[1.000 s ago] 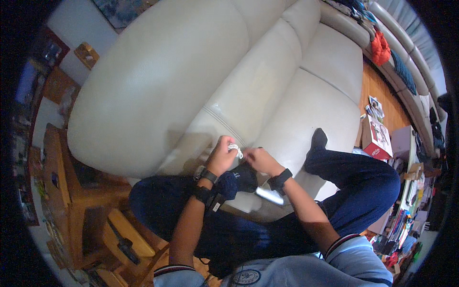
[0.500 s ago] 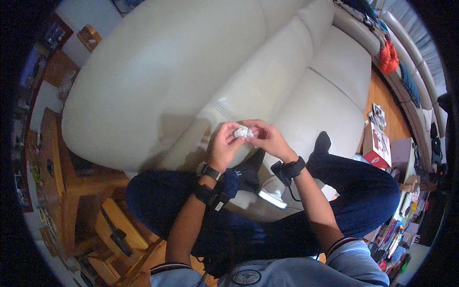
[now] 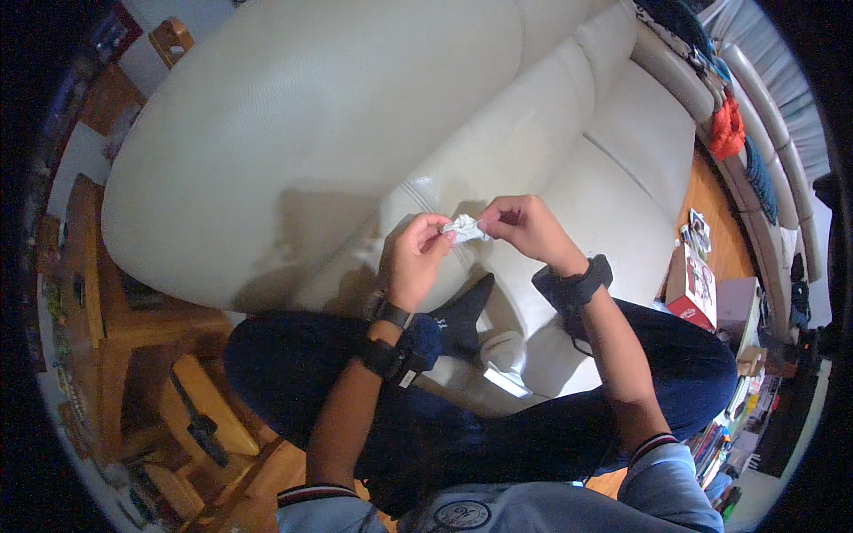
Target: The person sits on a white leather sofa and cleans it by spraying a cleaning solution and wiping with a tissue. The person repeatedly sprays and wipes different sections of the sofa cushions.
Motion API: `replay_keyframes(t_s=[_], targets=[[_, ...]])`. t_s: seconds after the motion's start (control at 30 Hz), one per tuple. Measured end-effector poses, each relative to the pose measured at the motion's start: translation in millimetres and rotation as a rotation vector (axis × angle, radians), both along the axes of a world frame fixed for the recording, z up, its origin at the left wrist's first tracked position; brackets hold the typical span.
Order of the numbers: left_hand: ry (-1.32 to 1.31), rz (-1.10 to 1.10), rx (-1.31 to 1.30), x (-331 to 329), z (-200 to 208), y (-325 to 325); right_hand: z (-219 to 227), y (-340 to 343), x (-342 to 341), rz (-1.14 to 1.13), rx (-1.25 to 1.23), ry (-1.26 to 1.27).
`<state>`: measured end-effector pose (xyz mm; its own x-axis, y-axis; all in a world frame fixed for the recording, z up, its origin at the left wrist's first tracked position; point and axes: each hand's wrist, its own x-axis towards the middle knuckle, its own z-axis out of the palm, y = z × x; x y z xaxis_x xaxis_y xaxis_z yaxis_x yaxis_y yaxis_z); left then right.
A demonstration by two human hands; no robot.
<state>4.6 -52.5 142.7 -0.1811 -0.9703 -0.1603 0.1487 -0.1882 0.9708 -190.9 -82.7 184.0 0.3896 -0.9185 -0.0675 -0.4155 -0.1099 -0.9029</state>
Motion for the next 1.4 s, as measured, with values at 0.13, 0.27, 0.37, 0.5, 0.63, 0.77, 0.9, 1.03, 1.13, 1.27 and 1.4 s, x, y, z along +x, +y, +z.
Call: replay_keyframes(t_s=[0.13, 0.27, 0.37, 0.5, 0.63, 0.77, 0.9, 1.03, 1.13, 1.27, 1.4], targets=[[-0.018, 0.039, -0.087, -1.8, -4.6, -0.7, 12.4, -7.5, 1.7, -0.036, -0.002, 0.106], [0.066, 0.046, -0.040, 0.7, -9.9, -0.7, 6.9, 6.2, 19.1, 0.084, -0.252, -0.064], [0.055, 0.082, -0.023, 1.8, -9.1, -1.2, -5.5, 14.8, 28.3, 0.024, -0.303, -0.016], [0.093, 0.116, -0.120, -4.0, -3.8, -0.8, -19.3, -7.7, 24.0, -0.123, -0.453, 0.079], [-0.912, 0.142, -0.692, 0.6, -1.3, -2.4, -28.1, -66.8, 12.9, -0.508, -0.456, 0.117], [-1.242, 0.080, -0.672, 1.7, -1.1, -4.1, -42.3, -99.9, 19.8, -0.611, -0.499, 0.129], [-1.371, 0.006, -0.616, -1.2, 2.1, -0.7, -51.4, -103.7, 35.7, -0.551, -0.597, 0.238], [-1.415, 0.007, -0.608, -5.6, 4.2, 0.9, -56.6, -85.6, 44.5, -0.392, -0.594, 0.205], [-1.396, 0.026, -0.603, -8.3, 1.5, 0.3, -64.9, -58.8, 48.7, -0.203, -0.659, 0.217], [-1.398, 0.009, -0.637, -3.3, -4.9, -2.0, -72.5, -22.2, 44.3, 0.001, -0.593, 0.214], [-1.367, 0.023, -0.674, 1.0, -7.1, 0.1, -62.2, -12.2, 28.5, 0.236, -0.588, 0.287]])
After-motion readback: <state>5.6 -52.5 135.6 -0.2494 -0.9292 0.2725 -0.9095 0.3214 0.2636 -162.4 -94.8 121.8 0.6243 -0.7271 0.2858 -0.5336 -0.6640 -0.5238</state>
